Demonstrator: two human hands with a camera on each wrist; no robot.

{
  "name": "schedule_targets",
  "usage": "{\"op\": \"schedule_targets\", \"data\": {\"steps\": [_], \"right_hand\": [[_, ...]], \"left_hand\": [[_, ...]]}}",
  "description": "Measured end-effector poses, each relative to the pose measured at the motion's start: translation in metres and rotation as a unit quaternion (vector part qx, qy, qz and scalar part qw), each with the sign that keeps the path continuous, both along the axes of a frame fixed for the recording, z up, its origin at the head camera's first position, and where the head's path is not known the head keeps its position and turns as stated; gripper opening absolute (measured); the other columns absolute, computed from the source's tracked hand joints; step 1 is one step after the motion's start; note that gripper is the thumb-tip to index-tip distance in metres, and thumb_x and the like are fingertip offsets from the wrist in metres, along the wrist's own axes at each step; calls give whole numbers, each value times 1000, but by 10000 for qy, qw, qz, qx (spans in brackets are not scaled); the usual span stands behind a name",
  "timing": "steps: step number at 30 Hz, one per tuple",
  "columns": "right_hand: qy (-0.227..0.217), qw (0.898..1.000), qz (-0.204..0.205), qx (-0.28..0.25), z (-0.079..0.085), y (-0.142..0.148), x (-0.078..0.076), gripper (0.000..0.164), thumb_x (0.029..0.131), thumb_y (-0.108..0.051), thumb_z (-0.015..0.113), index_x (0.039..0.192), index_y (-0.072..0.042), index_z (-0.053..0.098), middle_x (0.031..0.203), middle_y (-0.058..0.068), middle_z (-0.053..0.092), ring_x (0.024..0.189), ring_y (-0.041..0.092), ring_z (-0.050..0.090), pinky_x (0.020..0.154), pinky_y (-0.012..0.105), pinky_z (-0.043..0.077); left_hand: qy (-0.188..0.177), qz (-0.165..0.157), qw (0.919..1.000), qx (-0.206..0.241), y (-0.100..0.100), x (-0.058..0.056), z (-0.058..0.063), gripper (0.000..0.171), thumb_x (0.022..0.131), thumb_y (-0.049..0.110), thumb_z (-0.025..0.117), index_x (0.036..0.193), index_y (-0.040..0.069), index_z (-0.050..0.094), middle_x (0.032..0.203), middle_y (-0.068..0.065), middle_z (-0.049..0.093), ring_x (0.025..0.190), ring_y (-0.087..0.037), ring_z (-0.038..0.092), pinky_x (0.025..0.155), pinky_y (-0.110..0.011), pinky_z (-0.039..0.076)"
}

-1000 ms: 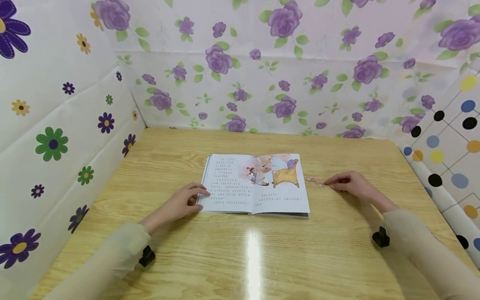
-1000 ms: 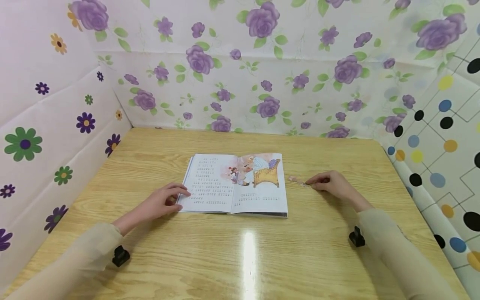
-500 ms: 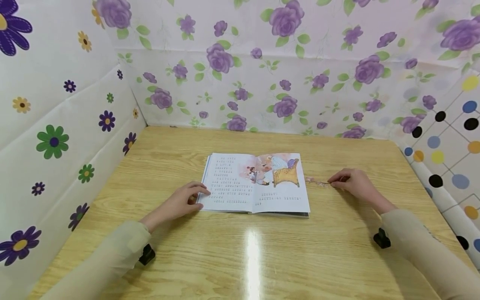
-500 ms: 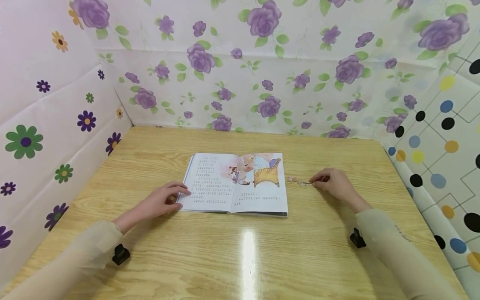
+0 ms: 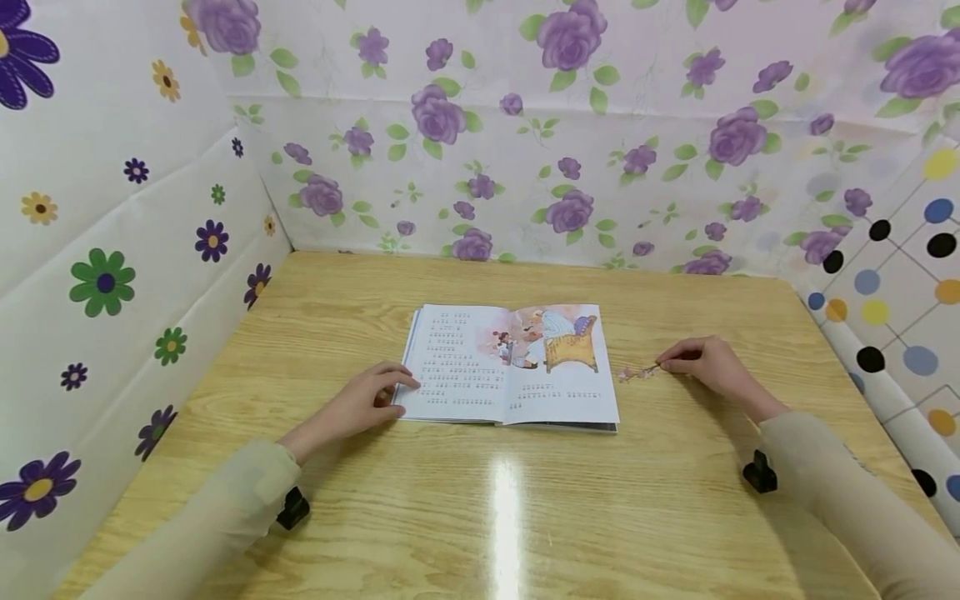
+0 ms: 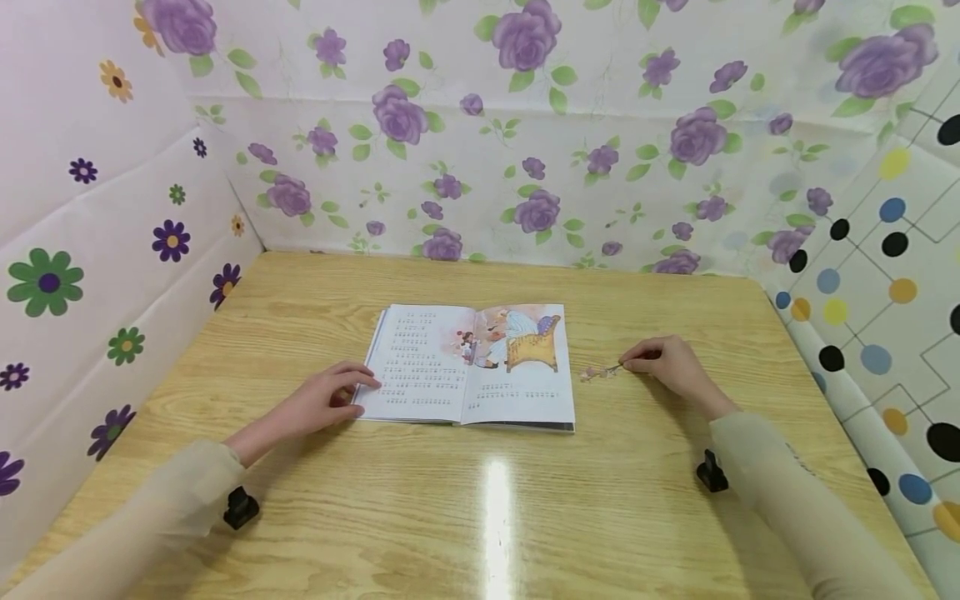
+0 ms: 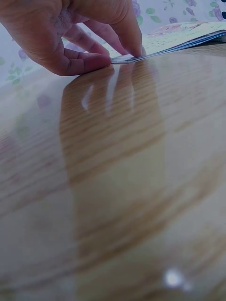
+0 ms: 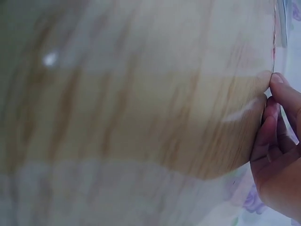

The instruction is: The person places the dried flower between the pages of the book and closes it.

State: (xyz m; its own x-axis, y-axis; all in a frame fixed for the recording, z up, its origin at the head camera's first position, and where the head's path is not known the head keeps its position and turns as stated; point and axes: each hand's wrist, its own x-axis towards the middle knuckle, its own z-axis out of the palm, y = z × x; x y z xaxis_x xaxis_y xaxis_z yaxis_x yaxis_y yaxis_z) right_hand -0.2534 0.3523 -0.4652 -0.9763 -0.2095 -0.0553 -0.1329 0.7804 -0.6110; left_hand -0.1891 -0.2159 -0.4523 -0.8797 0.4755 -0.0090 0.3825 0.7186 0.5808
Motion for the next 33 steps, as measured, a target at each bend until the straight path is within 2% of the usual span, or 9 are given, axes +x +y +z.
{"op": "schedule_targets", "data": {"steps": [4, 8, 12, 16, 20, 25, 29, 33], "right_hand": [[106, 9999, 27, -77, -3, -2, 0, 17, 92, -30, 70, 102, -18, 77, 106, 9, 75, 86, 1, 63, 73, 20, 49], [333, 9991, 253, -111, -4, -4, 1, 14, 94, -23, 68, 101, -14, 76, 102, 11, 74, 80, 3, 62, 69, 21, 49], [614, 9965, 550, 153, -2, -6, 1, 10, 95, -17, 66, 100, -14, 74, 99, 9, 70, 83, 8, 60, 71, 22, 49], [712, 9937, 740, 439, 2, -8, 2, 9, 97, -16, 64, 100, -15, 72, 99, 6, 66, 89, 13, 59, 75, 24, 48], [602, 9955, 644, 339, 6, -9, 4, 12, 100, -18, 59, 102, -12, 69, 100, 8, 69, 88, 14, 60, 71, 24, 48], [407, 9984, 384, -69, 16, -8, 3, 18, 102, -22, 56, 106, -9, 67, 98, 14, 69, 80, 21, 62, 64, 27, 49], [212, 9989, 198, -358, 32, -10, 1, 25, 101, -25, 56, 112, -5, 67, 103, 20, 69, 82, 23, 64, 65, 30, 53], [117, 9988, 48, -479, 44, -14, -1, 30, 101, -29, 56, 117, -7, 68, 109, 22, 68, 83, 21, 64, 67, 33, 54]], "left_hand": [[19, 6, 10000, -16, 0, 1, 1, 35, 89, 9, 72, 123, 10, 68, 140, -15, 53, 98, -20, 56, 81, -30, 50], [-17, 22, 10000, -26, -1, 2, 1, 35, 89, 9, 73, 123, 10, 67, 140, -15, 52, 98, -19, 56, 81, -30, 50], [-24, 49, 10000, -6, -1, 1, 2, 35, 88, 8, 73, 123, 10, 67, 139, -14, 53, 98, -19, 55, 81, -29, 49], [10, 5, 10000, 5, -1, 1, 2, 35, 88, 8, 73, 123, 10, 67, 139, -14, 53, 97, -20, 55, 80, -28, 49], [-18, -42, 10000, 7, -1, 1, 1, 35, 88, 8, 73, 123, 9, 67, 139, -15, 53, 96, -20, 55, 79, -28, 48], [-25, 17, 10000, 37, -1, 1, 0, 36, 88, 8, 73, 123, 10, 67, 139, -14, 53, 98, -19, 56, 81, -29, 50], [-17, 30, 10000, 35, -1, 0, 0, 35, 88, 9, 73, 123, 11, 67, 139, -13, 53, 99, -19, 56, 81, -29, 50], [-40, 33, 10000, 16, 0, 0, 0, 35, 89, 9, 73, 123, 12, 67, 139, -13, 53, 98, -19, 55, 81, -29, 50]]}}
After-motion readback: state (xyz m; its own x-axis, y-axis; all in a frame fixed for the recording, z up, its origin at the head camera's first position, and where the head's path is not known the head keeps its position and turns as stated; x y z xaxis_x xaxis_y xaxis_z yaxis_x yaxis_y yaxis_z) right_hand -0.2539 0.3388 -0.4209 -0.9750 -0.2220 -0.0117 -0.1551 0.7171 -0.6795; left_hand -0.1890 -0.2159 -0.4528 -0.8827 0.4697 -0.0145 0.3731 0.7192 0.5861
